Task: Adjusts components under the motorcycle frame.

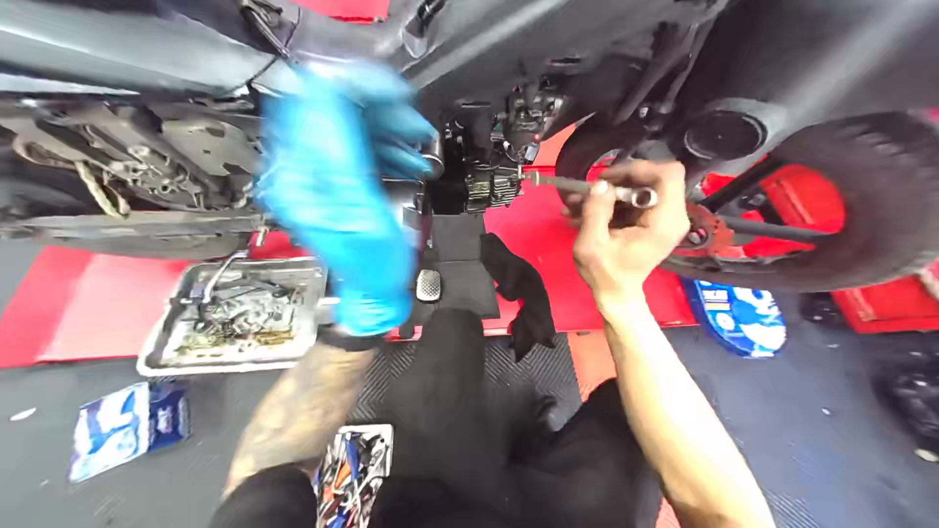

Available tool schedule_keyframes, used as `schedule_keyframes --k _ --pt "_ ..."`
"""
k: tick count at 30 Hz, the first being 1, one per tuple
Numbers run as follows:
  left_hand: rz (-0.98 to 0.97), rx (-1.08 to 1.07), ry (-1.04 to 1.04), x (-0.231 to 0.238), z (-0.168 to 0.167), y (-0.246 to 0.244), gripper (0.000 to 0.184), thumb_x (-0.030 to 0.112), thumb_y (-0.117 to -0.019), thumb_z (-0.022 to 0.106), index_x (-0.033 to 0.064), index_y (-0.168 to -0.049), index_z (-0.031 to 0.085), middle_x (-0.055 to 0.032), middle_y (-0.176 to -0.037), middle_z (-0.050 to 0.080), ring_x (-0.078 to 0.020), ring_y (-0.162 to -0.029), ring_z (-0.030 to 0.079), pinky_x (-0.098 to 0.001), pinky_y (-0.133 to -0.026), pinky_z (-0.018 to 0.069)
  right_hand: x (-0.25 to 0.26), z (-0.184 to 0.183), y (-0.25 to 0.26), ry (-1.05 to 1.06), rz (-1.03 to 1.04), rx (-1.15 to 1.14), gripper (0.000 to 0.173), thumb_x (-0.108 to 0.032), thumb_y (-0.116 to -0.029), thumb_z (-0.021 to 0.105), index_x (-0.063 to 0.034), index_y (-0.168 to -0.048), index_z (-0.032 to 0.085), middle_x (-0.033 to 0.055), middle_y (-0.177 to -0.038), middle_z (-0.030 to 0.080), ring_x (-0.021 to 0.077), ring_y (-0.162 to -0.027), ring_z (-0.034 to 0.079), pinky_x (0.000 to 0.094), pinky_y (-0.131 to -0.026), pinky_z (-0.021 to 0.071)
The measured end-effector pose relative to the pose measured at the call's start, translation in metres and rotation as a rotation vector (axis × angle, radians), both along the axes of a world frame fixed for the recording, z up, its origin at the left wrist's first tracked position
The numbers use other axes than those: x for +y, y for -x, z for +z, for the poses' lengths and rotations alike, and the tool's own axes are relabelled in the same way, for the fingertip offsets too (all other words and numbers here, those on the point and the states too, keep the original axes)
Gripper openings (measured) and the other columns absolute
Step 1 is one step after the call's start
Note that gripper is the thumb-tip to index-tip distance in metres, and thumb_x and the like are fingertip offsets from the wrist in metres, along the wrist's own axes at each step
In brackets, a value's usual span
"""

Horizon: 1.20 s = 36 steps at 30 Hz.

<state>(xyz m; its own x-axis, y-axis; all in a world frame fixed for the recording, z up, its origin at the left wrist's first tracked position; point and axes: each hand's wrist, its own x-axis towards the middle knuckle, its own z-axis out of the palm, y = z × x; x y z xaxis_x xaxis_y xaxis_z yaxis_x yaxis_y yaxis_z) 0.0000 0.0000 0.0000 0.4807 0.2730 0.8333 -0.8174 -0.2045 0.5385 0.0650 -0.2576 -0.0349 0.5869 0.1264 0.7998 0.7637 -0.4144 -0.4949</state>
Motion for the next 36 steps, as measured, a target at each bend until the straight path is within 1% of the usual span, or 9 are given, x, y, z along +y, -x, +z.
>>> schedule_keyframes --k 3,5,8,13,18,25,28,33,36 --pt "0.067 0.601 -0.017 -0.056 -0.042 -0.022 0.034 0.023 -0.1126 0.039 0.0086 -0.133 0.062 -0.0063 -0.11 0.074 -0.0159 -0.079 0.071 -0.0332 -0.067 0.0614 0.039 0.019 -0.016 0.092 -0.044 -0.069 0.019 -0.009 -0.1019 0.057 0.0035 -0.114 0.065 0.0118 -0.09 0.072 0.0142 -0.07 0.071 0.0314 -0.058 0.0606" --pt "0.078 0.67 -0.122 -0.059 -0.062 -0.049 0.038 0.025 -0.1115 0.043 0.0134 -0.145 0.055 -0.0093 -0.127 0.07 -0.022 -0.099 0.072 -0.0424 -0.082 0.0604 0.058 0.017 -0.025 0.158 -0.103 -0.131 0.019 -0.008 -0.1001 0.058 0.0031 -0.114 0.066 0.012 -0.087 0.073 0.0151 -0.068 0.071 0.0313 -0.056 0.0593" --pt "0.176 0.606 -0.125 -0.065 -0.066 -0.094 0.036 0.019 -0.1089 0.048 0.0042 -0.14 0.061 -0.0146 -0.132 0.068 -0.0237 -0.122 0.066 -0.0435 -0.109 0.0501 0.071 0.008 -0.034 0.276 -0.18 -0.207 0.021 -0.007 -0.0983 0.06 0.0027 -0.116 0.067 0.0131 -0.089 0.072 0.0169 -0.069 0.068 0.0317 -0.057 0.0563" --pt "0.375 0.543 -0.051 -0.075 -0.072 -0.131 0.029 0.018 -0.1024 0.057 0.0027 -0.123 0.072 -0.0119 -0.114 0.075 -0.0193 -0.111 0.071 -0.0361 -0.103 0.0535 0.078 0.002 -0.039 0.366 -0.214 -0.291 0.022 -0.007 -0.0973 0.059 0.0029 -0.115 0.068 0.0147 -0.091 0.071 0.0194 -0.07 0.068 0.0342 -0.057 0.0552" --pt "0.364 0.428 -0.006 -0.074 -0.083 -0.132 0.028 0.012 -0.101 0.06 0.0022 -0.124 0.072 -0.0131 -0.114 0.076 -0.0176 -0.109 0.072 -0.0301 -0.102 0.0529 0.082 -0.015 -0.034 0.457 -0.245 -0.272 0.028 -0.008 -0.0944 0.062 0.0036 -0.118 0.071 0.0143 -0.086 0.07 0.0224 -0.067 0.067 0.0362 -0.055 0.054" --pt "0.305 0.271 -0.054 -0.069 -0.096 -0.132 0.039 -0.005 -0.0988 0.045 0.0004 -0.129 0.069 -0.015 -0.118 0.074 -0.0194 -0.115 0.069 -0.0319 -0.106 0.0526 0.079 -0.078 -0.046 0.606 -0.441 -0.017 0.051 -0.011 -0.0975 0.053 0.0053 -0.146 0.05 0.012 -0.085 0.072 0.027 -0.063 0.069 0.0453 -0.052 0.0552" --pt "0.315 0.24 -0.074 -0.068 -0.098 -0.133 0.037 -0.004 -0.1007 0.045 -0.0007 -0.128 0.07 -0.0159 -0.118 0.073 -0.0201 -0.114 0.069 -0.0321 -0.105 0.053 0.076 -0.093 -0.062 0.718 -0.468 0.072 0.054 -0.015 -0.0904 0.064 0.005 -0.14 0.054 0.0144 -0.085 0.072 0.0317 -0.062 0.069 0.0485 -0.051 0.054" --pt "0.342 0.24 -0.069 -0.07 -0.098 -0.133 0.037 -0.004 -0.102 0.042 -0.0021 -0.129 0.068 -0.016 -0.118 0.073 -0.0206 -0.115 0.069 -0.0325 -0.106 0.0528 0.064 -0.072 -0.041 0.528 -0.443 -0.008 0.031 -0.017 -0.1022 0.053 -0.0025 -0.129 0.061 0.0074 -0.075 0.07 0.0242 -0.057 0.066 0.045 -0.048 0.0525" --pt "0.376 0.233 -0.07 -0.07 -0.099 -0.135 0.036 -0.004 -0.1021 0.043 -0.0036 -0.128 0.067 -0.0166 -0.117 0.074 -0.022 -0.115 0.07 -0.0331 -0.106 0.0524 0.057 -0.041 -0.025 0.43 -0.441 -0.135 0.026 -0.017 -0.1041 0.054 -0.0037 -0.121 0.068 0.007 -0.084 0.072 0.0197 -0.064 0.068 0.0406 -0.053 0.0545"
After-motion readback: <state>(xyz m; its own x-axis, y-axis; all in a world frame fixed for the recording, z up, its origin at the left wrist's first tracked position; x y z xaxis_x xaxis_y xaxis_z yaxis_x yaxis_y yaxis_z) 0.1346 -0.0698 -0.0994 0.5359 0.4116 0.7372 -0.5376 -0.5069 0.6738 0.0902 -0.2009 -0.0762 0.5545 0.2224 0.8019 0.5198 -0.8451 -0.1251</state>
